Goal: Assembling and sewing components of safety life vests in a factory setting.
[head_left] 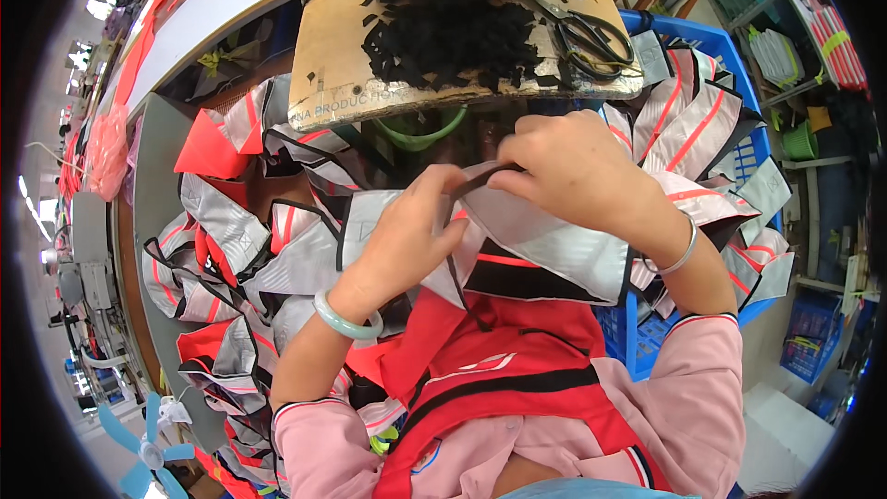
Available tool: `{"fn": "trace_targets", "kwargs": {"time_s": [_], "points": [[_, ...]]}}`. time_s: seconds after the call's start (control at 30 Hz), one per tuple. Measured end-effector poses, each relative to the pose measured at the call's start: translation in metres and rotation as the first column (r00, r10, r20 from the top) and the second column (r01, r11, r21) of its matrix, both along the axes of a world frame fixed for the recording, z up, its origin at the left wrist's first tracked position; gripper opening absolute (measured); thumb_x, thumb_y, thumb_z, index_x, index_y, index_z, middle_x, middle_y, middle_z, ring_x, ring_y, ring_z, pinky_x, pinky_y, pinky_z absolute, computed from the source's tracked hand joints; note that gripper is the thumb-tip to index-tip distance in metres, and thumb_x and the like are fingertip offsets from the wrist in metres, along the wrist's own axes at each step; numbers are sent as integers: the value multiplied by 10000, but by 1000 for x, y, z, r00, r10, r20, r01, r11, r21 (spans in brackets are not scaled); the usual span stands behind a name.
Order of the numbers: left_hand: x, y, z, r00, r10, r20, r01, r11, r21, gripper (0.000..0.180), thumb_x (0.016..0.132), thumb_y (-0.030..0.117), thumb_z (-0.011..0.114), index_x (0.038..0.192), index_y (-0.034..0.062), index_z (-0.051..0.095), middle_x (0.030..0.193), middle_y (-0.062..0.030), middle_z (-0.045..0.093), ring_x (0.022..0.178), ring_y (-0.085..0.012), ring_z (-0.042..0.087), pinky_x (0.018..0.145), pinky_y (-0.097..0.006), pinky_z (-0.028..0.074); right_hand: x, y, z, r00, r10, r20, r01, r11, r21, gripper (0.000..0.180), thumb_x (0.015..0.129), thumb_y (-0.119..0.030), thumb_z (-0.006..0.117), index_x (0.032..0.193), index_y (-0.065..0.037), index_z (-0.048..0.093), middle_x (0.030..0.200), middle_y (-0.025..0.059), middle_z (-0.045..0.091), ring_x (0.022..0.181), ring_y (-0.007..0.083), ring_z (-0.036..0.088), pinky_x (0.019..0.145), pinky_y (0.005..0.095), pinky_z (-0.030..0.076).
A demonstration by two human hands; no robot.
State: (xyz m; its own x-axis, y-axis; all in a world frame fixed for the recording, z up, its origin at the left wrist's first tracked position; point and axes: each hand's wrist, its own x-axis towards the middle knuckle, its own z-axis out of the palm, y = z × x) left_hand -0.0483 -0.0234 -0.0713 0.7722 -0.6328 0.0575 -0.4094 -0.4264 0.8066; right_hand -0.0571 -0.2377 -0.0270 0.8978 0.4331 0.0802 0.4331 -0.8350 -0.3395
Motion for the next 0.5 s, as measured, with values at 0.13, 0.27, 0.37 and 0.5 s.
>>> {"fn": "trace_targets", "kwargs": {"time_s": [0.13, 0.27, 0.37, 0.5], "points": [[1, 10, -4, 977, -63, 205, 39, 992, 118, 358, 779, 41, 611, 1129, -16, 560, 1102, -182, 595, 1007, -357, 587, 873, -380, 474, -3, -15, 0, 1000, -4, 11, 2, 990, 142, 198, 791, -240, 670, 769, -44, 666, 726, 88, 609, 674, 301, 608, 581, 376, 470], [23, 6, 39, 989, 1, 148, -7, 999, 45, 284, 807, 56, 575, 1077, -17, 626, 947, -210, 656, 835, -378, 634, 733, -390, 514, 9, -42, 7, 999, -41, -36, 53, 892, 448, 139, 792, -148, 687, 809, -12, 666, 724, 77, 616, 629, 215, 586, 569, 327, 446], [63, 7, 72, 994, -109, -14, 109, 973, 202, 237, 836, 96, 583, 1014, -53, 634, 874, -209, 660, 772, -329, 643, 701, -339, 501, 17, -47, 17, 974, -131, -184, 214, 803, 557, 202, 815, -215, 664, 815, -13, 675, 652, 78, 606, 598, 170, 556, 572, 292, 430], [113, -1, 81, 994, -103, 21, 100, 988, 121, 239, 857, 140, 601, 993, -54, 638, 773, -120, 658, 728, -178, 618, 684, -292, 474, 44, -55, 15, 954, -209, -217, 299, 739, 603, 250, 841, -254, 650, 848, -6, 677, 621, 27, 559, 569, 90, 480, 541, 267, 393]]}}
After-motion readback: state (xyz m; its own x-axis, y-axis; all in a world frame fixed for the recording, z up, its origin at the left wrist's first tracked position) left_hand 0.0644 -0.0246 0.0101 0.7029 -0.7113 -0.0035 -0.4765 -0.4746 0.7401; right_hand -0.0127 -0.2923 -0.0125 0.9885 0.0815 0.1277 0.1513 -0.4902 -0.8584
